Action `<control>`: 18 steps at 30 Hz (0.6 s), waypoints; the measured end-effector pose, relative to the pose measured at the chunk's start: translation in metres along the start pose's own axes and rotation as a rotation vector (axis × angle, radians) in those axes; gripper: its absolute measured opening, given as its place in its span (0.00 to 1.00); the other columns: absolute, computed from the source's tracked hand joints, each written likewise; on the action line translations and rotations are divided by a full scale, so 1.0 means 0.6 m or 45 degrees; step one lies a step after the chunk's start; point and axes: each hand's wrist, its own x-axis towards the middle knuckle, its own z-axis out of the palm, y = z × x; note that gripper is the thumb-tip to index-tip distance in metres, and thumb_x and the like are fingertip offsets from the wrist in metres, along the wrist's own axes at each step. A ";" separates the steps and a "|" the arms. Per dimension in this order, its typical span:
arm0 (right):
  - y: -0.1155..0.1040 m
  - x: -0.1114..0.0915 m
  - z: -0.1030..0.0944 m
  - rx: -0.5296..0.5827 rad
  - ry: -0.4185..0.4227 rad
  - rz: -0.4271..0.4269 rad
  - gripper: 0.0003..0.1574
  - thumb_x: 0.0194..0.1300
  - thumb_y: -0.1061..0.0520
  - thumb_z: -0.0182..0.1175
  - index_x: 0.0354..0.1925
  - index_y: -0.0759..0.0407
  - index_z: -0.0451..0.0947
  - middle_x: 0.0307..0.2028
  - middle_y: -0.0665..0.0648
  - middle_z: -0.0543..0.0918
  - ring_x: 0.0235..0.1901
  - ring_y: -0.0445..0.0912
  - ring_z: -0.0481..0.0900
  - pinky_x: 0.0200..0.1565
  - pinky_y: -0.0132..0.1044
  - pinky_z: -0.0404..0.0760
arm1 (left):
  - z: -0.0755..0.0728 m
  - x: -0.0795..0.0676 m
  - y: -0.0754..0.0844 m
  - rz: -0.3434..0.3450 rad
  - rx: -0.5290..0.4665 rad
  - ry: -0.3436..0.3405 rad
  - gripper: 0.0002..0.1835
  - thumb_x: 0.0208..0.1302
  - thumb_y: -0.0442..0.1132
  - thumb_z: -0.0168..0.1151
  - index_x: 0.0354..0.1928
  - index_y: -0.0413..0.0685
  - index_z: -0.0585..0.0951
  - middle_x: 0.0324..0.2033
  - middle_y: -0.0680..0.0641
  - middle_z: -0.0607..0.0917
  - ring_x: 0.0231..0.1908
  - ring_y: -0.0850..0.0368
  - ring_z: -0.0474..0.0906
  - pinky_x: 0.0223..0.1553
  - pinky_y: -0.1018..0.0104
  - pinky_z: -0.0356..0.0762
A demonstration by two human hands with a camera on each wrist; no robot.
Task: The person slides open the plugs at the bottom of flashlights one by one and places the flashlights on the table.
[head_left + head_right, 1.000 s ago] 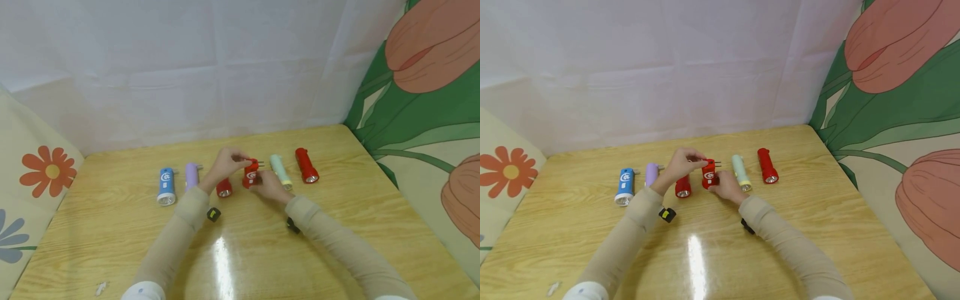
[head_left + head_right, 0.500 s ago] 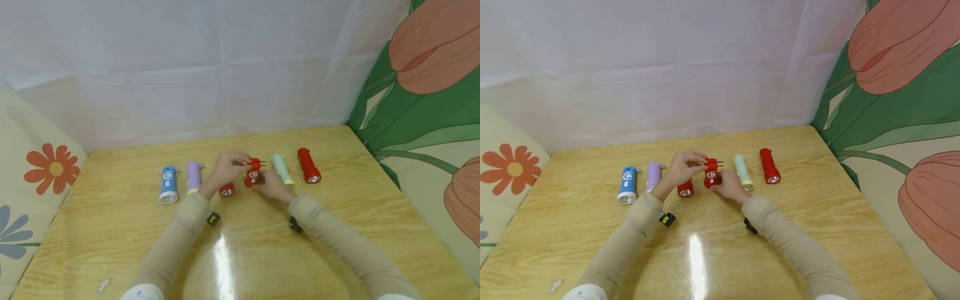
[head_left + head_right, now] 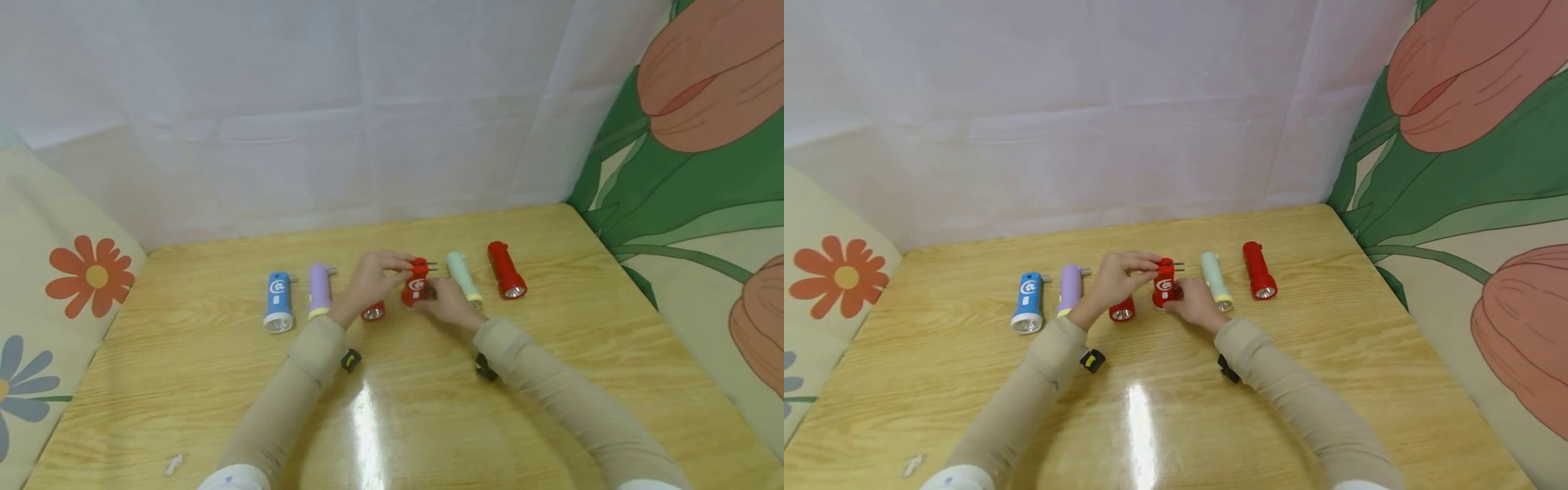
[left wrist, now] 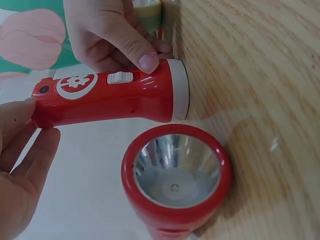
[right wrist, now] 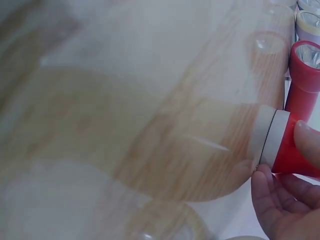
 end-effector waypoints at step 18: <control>-0.006 -0.005 -0.003 0.001 -0.001 0.016 0.16 0.54 0.58 0.65 0.40 0.67 0.78 0.32 0.59 0.82 0.31 0.48 0.78 0.36 0.39 0.76 | 0.005 0.008 -0.014 0.010 0.013 0.030 0.09 0.55 0.30 0.63 0.39 0.37 0.82 0.44 0.40 0.82 0.45 0.49 0.79 0.44 0.71 0.75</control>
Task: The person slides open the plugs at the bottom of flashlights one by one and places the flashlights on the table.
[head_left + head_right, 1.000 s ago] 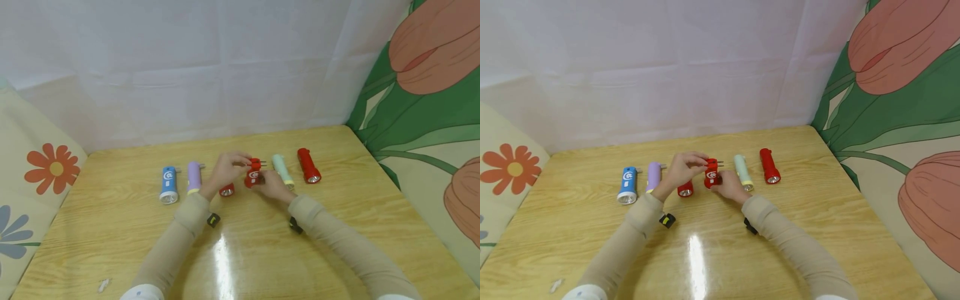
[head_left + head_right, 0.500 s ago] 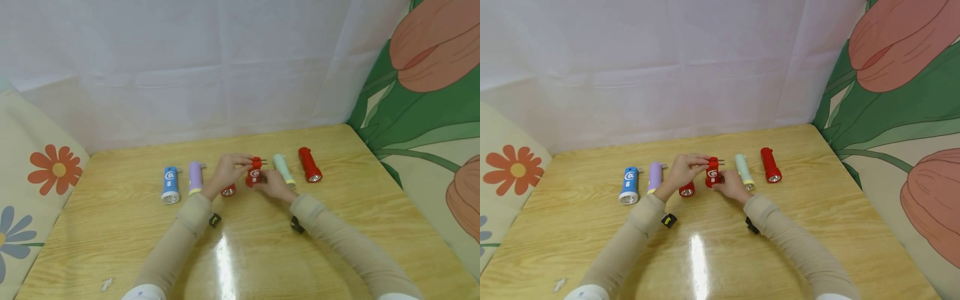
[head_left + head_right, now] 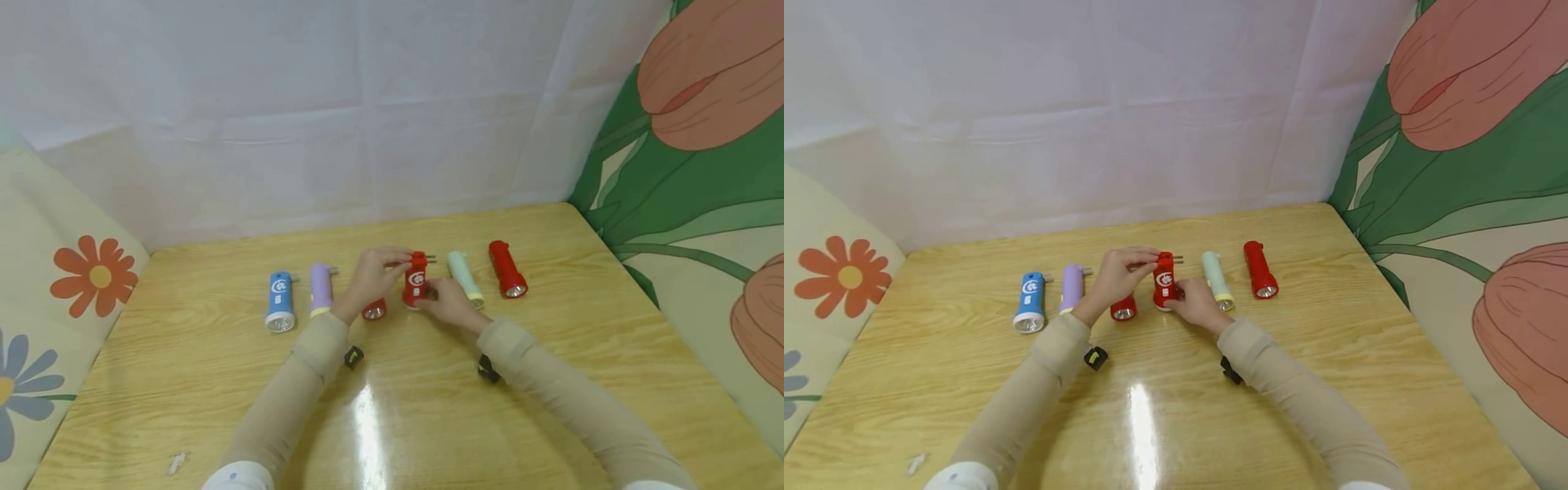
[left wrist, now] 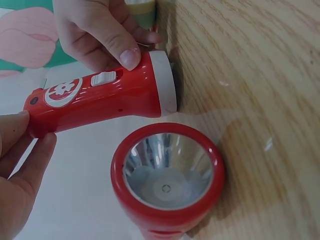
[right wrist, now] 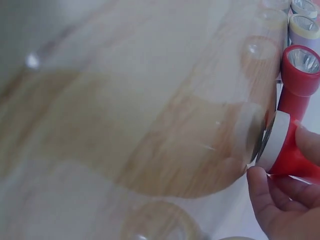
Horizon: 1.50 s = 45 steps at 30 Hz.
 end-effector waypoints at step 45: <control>-0.006 -0.015 0.006 0.314 -0.007 0.306 0.33 0.46 0.63 0.69 0.52 0.69 0.72 0.40 0.62 0.81 0.35 0.48 0.79 0.38 0.39 0.78 | 0.011 0.038 -0.029 -0.388 -0.157 0.095 0.09 0.59 0.32 0.59 0.41 0.37 0.81 0.40 0.41 0.83 0.42 0.51 0.79 0.42 0.68 0.77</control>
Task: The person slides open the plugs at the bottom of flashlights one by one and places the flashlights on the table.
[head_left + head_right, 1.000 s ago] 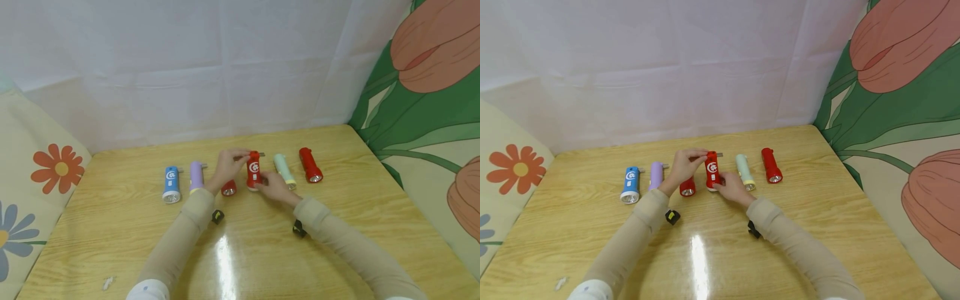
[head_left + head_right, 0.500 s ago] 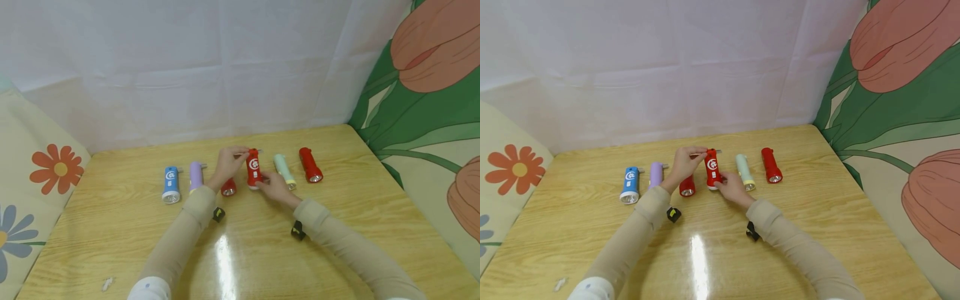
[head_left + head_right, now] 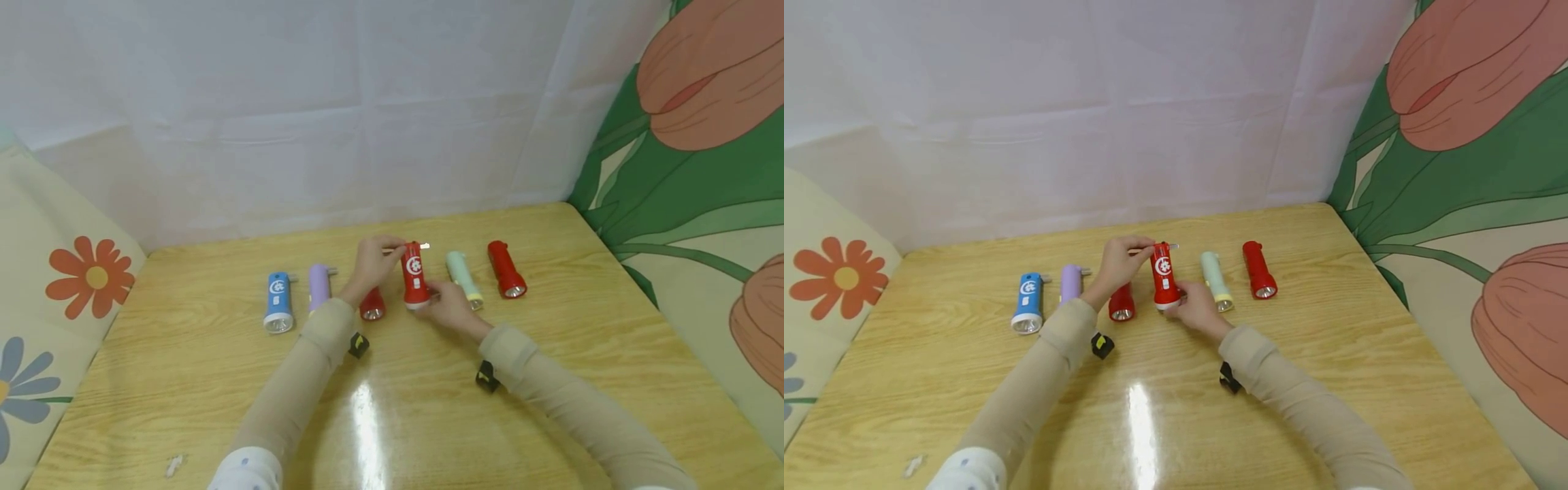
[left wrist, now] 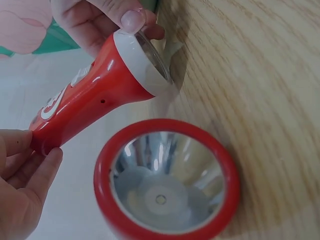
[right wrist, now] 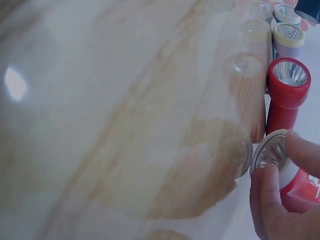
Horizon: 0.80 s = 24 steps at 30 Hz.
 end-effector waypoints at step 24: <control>-0.004 0.002 -0.004 0.031 -0.063 0.081 0.32 0.48 0.56 0.70 0.50 0.68 0.74 0.41 0.60 0.81 0.39 0.47 0.77 0.43 0.41 0.75 | 0.007 0.027 -0.018 -0.015 0.241 -0.126 0.14 0.55 0.26 0.52 0.43 0.35 0.81 0.39 0.39 0.83 0.41 0.48 0.78 0.42 0.61 0.76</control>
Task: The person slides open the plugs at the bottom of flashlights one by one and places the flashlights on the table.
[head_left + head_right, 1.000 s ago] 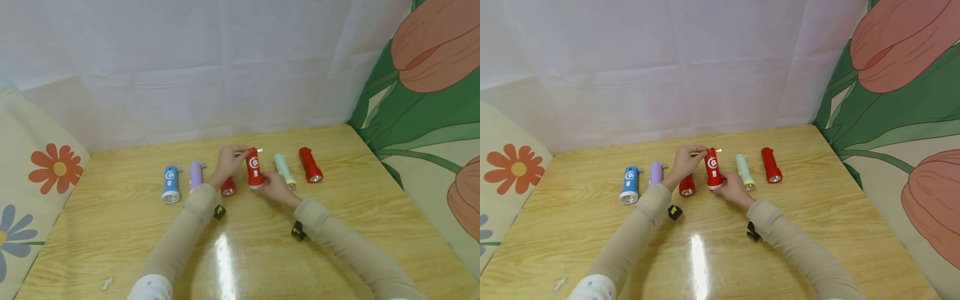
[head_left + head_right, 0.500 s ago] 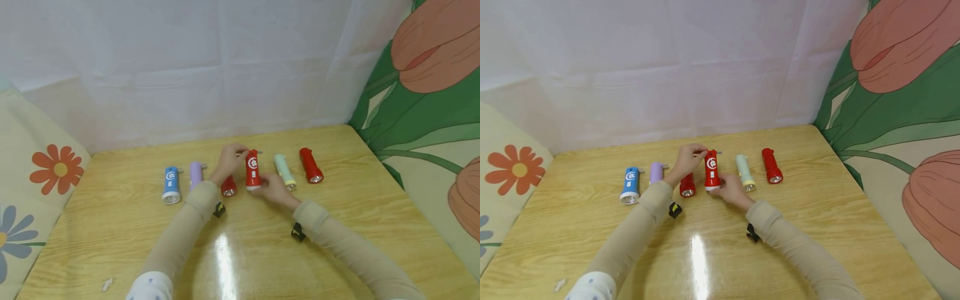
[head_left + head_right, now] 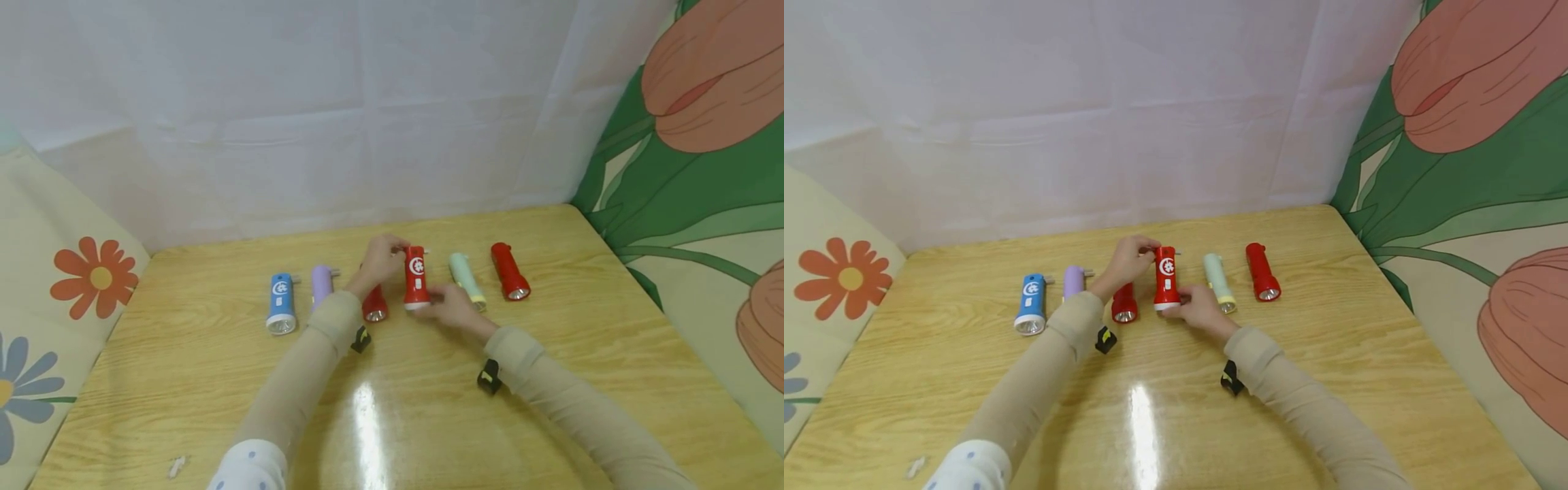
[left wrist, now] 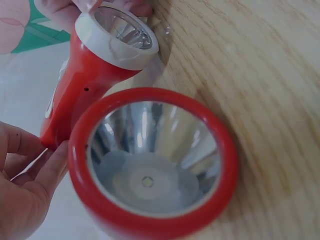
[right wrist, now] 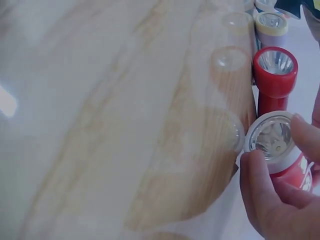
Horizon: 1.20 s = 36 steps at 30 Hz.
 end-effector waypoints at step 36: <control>-0.026 0.027 -0.040 0.062 -0.166 0.303 0.34 0.44 0.53 0.72 0.46 0.71 0.75 0.37 0.61 0.82 0.32 0.48 0.80 0.39 0.38 0.77 | 0.016 0.010 -0.009 -0.091 0.288 -0.224 0.15 0.58 0.28 0.50 0.48 0.32 0.77 0.44 0.37 0.80 0.44 0.46 0.75 0.47 0.58 0.72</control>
